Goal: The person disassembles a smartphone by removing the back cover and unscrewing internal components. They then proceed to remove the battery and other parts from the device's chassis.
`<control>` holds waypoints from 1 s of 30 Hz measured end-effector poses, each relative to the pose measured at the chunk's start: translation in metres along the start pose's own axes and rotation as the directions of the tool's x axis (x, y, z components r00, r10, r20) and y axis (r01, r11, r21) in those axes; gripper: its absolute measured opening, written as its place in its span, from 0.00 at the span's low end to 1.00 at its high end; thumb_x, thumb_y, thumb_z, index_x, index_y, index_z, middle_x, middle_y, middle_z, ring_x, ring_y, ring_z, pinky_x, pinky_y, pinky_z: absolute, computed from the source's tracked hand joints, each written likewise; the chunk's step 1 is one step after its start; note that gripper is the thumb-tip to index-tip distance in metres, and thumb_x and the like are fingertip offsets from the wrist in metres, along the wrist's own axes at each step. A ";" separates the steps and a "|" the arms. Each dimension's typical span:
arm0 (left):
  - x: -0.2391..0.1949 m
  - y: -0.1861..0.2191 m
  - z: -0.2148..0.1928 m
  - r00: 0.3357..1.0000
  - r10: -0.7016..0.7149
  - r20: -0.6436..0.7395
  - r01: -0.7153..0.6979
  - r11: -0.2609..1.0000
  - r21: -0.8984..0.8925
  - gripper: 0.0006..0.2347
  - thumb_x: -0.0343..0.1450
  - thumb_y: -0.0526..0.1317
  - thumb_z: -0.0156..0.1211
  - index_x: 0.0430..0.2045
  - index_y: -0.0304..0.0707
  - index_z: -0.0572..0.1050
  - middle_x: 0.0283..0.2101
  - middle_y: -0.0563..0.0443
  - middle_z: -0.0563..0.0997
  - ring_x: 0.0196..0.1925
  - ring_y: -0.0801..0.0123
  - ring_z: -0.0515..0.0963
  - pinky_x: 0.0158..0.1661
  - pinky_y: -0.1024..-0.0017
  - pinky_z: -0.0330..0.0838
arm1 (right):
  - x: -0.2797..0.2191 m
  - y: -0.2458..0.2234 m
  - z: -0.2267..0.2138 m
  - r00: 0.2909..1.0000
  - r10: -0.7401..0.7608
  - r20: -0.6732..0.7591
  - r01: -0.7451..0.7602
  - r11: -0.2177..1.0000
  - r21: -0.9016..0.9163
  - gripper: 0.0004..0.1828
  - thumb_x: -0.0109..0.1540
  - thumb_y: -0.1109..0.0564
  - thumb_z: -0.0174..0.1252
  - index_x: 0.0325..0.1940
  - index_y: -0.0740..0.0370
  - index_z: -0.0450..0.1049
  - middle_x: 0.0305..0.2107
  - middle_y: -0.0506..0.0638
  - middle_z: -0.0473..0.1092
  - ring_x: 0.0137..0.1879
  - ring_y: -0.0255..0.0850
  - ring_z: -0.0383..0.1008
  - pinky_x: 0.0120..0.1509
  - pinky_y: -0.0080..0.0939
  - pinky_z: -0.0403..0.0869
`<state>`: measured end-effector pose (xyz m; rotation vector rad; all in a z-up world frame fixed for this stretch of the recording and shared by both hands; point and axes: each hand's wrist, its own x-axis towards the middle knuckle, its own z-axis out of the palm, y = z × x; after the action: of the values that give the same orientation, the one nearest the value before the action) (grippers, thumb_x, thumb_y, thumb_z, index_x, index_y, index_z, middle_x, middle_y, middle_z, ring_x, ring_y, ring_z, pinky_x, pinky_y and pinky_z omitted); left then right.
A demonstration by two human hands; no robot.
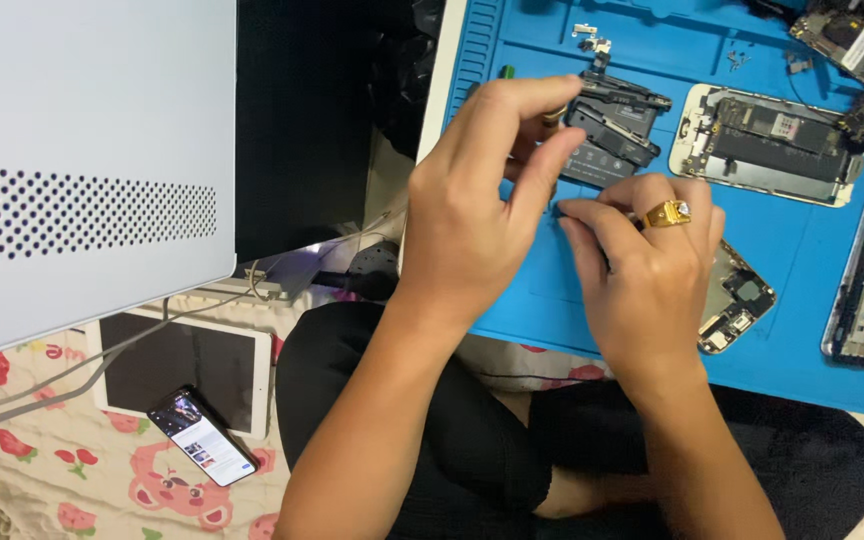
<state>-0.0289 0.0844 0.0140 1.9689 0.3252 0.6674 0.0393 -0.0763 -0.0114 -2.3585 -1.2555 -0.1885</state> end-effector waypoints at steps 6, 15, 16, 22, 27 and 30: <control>0.003 0.000 0.002 1.000 0.004 0.000 -0.004 1.000 -0.009 0.09 0.83 0.34 0.59 0.56 0.40 0.71 0.51 0.51 0.80 0.49 0.68 0.84 0.50 0.73 0.83 | -0.003 0.006 -0.002 1.000 0.008 -0.027 -0.008 1.000 -0.016 0.02 0.74 0.61 0.71 0.51 0.57 0.85 0.45 0.52 0.72 0.51 0.57 0.64 0.51 0.57 0.61; 0.002 0.003 0.004 0.998 -0.031 -0.056 0.030 0.999 -0.012 0.09 0.82 0.36 0.61 0.56 0.44 0.73 0.47 0.53 0.83 0.45 0.70 0.86 0.48 0.74 0.85 | -0.012 0.018 -0.024 0.997 0.023 -0.074 -0.014 0.993 0.120 0.08 0.71 0.70 0.77 0.49 0.65 0.85 0.40 0.58 0.71 0.46 0.55 0.70 0.61 0.57 0.62; 0.000 0.004 0.005 0.998 -0.029 -0.050 0.028 1.000 -0.014 0.09 0.82 0.36 0.61 0.56 0.44 0.73 0.47 0.53 0.83 0.45 0.70 0.86 0.48 0.74 0.85 | -0.016 0.018 -0.027 0.997 0.029 -0.076 -0.020 0.993 0.118 0.08 0.71 0.70 0.77 0.49 0.65 0.85 0.40 0.58 0.71 0.46 0.55 0.70 0.61 0.57 0.62; -0.001 0.018 0.013 0.979 -0.175 -0.102 0.138 0.945 -0.296 0.11 0.79 0.33 0.63 0.53 0.41 0.72 0.44 0.49 0.83 0.43 0.76 0.83 0.42 0.76 0.92 | -0.039 0.021 -0.035 0.984 0.161 -0.083 -0.150 0.981 0.126 0.08 0.71 0.60 0.76 0.53 0.62 0.86 0.42 0.56 0.72 0.50 0.56 0.68 0.58 0.53 0.67; -0.010 0.013 0.030 0.973 -0.210 -0.090 0.138 0.854 -0.501 0.11 0.80 0.32 0.60 0.54 0.38 0.67 0.46 0.39 0.82 0.41 0.61 0.87 0.41 0.73 0.88 | -0.042 0.032 -0.027 0.974 0.178 -0.139 -0.141 0.961 0.238 0.15 0.66 0.54 0.78 0.51 0.64 0.85 0.40 0.58 0.72 0.46 0.55 0.66 0.55 0.52 0.65; -0.010 0.015 0.033 0.984 -0.159 -0.085 0.097 0.862 -0.497 0.10 0.81 0.31 0.58 0.55 0.39 0.66 0.45 0.37 0.81 0.40 0.55 0.88 0.41 0.70 0.87 | -0.042 0.039 -0.027 0.973 0.182 -0.145 -0.134 0.948 0.288 0.15 0.63 0.56 0.81 0.49 0.63 0.85 0.39 0.56 0.72 0.45 0.53 0.69 0.55 0.51 0.65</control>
<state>-0.0191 0.0485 0.0123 1.4088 0.3214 0.7070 0.0491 -0.1389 -0.0146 -2.1393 -0.9397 -0.1482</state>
